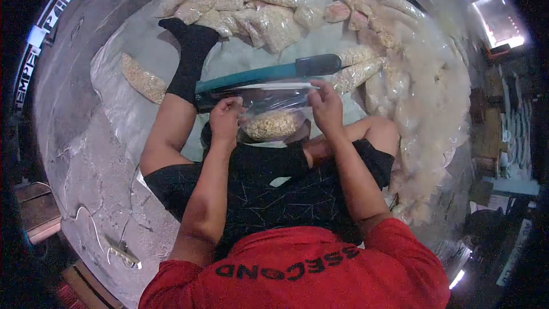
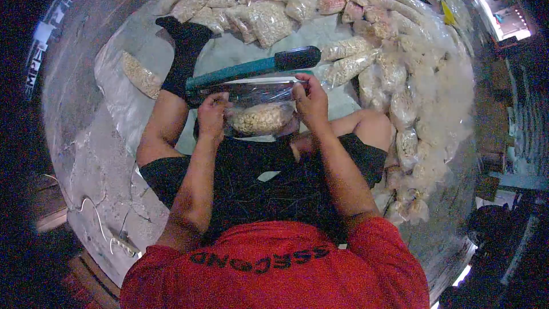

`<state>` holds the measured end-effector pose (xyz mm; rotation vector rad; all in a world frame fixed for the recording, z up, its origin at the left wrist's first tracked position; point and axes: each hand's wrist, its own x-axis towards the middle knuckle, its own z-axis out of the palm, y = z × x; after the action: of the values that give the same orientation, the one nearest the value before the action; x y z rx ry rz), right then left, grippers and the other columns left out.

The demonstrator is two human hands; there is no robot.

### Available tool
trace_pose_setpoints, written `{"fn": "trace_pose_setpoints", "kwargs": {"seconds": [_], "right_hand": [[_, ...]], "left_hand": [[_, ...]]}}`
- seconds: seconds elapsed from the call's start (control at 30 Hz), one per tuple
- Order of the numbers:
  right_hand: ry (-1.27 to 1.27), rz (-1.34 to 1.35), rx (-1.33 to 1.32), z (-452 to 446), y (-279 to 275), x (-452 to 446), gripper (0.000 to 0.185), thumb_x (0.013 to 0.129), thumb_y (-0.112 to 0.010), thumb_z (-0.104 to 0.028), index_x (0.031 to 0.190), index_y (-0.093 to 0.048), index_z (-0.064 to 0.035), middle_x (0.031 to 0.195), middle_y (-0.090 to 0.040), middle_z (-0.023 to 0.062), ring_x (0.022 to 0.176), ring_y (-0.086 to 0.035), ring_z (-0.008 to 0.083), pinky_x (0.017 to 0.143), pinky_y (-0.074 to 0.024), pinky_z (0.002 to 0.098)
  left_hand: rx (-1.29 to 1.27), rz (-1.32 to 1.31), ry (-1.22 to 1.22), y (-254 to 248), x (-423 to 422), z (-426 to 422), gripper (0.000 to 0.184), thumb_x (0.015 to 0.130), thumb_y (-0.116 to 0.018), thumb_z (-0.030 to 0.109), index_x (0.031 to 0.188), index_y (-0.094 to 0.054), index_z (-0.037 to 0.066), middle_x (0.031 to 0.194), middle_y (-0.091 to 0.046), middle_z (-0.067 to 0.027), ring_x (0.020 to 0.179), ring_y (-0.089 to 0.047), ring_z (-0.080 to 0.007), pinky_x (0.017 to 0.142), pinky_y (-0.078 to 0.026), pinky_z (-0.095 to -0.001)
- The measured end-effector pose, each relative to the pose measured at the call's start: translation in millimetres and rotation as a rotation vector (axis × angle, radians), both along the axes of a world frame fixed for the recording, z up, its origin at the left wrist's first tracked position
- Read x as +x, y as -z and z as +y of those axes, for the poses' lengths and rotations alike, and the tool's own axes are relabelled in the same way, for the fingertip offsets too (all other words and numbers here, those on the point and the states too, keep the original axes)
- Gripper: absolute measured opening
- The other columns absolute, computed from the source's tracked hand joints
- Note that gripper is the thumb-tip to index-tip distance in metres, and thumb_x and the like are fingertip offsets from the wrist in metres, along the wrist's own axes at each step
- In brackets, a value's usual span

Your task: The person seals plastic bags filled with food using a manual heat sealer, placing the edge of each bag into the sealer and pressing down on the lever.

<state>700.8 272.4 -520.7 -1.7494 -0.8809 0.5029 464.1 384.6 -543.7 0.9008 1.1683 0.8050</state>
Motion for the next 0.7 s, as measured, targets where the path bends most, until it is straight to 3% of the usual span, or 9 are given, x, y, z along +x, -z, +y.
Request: {"fn": "trace_pose_setpoints", "kwargs": {"seconds": [0.1, 0.23, 0.33, 0.43, 0.5, 0.67, 0.7], "right_hand": [[0.058, 0.048, 0.055, -4, 18, 2, 0.029, 0.092, -0.067, -0.017, 0.118, -0.064, -0.0047, 0.08, -0.067, 0.0043, 0.07, -0.061, 0.0116, 0.066, -0.0514, 0.0288], [0.145, 0.134, -0.037, -4, -1, -3, 0.03, 0.09, -0.068, -0.018, 0.116, -0.065, -0.0027, 0.083, -0.068, 0.0049, 0.073, -0.061, 0.012, 0.068, -0.0516, 0.0284], [0.178, 0.01, -0.121, -4, -5, 1, 0.029, 0.092, -0.069, -0.021, 0.112, -0.067, -0.0008, 0.087, -0.07, 0.0067, 0.079, -0.064, 0.0128, 0.072, -0.0522, 0.0283], [0.269, -0.01, -0.024, -8, 9, 5, 0.029, 0.095, -0.069, -0.025, 0.109, -0.068, -0.0004, 0.089, -0.071, 0.0067, 0.083, -0.065, 0.0132, 0.077, -0.0524, 0.0292], [0.013, 0.324, 0.059, -18, 24, 7, 0.03, 0.099, -0.066, -0.028, 0.108, -0.068, -0.0001, 0.094, -0.073, 0.0066, 0.088, -0.066, 0.0145, 0.082, -0.0521, 0.0299], [-0.093, 0.272, -0.082, -22, 17, -7, 0.027, 0.101, -0.062, -0.027, 0.105, -0.069, -0.0007, 0.097, -0.073, 0.0057, 0.088, -0.067, 0.015, 0.084, -0.0522, 0.0299], [-0.079, 0.407, -0.005, -21, 21, -8, 0.027, 0.101, -0.063, -0.027, 0.103, -0.068, -0.0007, 0.095, -0.073, 0.0058, 0.088, -0.066, 0.0147, 0.083, -0.0525, 0.03]], "left_hand": [[-0.023, -0.02, 0.003, 1, 1, -2, 0.017, 0.094, -0.072, 0.02, 0.101, -0.066, 0.006, 0.085, -0.065, -0.0028, 0.074, -0.061, -0.0121, 0.061, -0.053, -0.0286], [-0.034, -0.041, 0.025, 4, 0, -2, 0.016, 0.094, -0.071, 0.021, 0.099, -0.066, 0.007, 0.086, -0.065, -0.0023, 0.074, -0.061, -0.0113, 0.062, -0.054, -0.0291], [0.006, -0.028, 0.029, 11, -1, 0, 0.016, 0.095, -0.071, 0.021, 0.098, -0.066, 0.007, 0.085, -0.064, -0.0018, 0.073, -0.06, -0.0108, 0.061, -0.054, -0.0288], [-0.036, -0.06, -0.006, 9, -4, 1, 0.015, 0.095, -0.07, 0.02, 0.099, -0.066, 0.006, 0.083, -0.062, -0.0012, 0.07, -0.059, -0.0114, 0.061, -0.053, -0.0289], [-0.027, -0.039, -0.004, 5, -2, 1, 0.015, 0.095, -0.069, 0.02, 0.1, -0.066, 0.007, 0.082, -0.062, -0.0009, 0.07, -0.059, -0.0116, 0.061, -0.053, -0.0292], [-0.082, 0.004, 0.025, -4, -4, -1, 0.016, 0.097, -0.068, 0.022, 0.101, -0.065, 0.006, 0.082, -0.062, -0.0005, 0.072, -0.06, -0.0127, 0.063, -0.052, -0.0292], [-0.081, -0.04, 0.02, -6, -5, -2, 0.017, 0.097, -0.067, 0.022, 0.101, -0.065, 0.006, 0.084, -0.063, -0.0009, 0.072, -0.06, -0.0123, 0.065, -0.051, -0.0285]]}}
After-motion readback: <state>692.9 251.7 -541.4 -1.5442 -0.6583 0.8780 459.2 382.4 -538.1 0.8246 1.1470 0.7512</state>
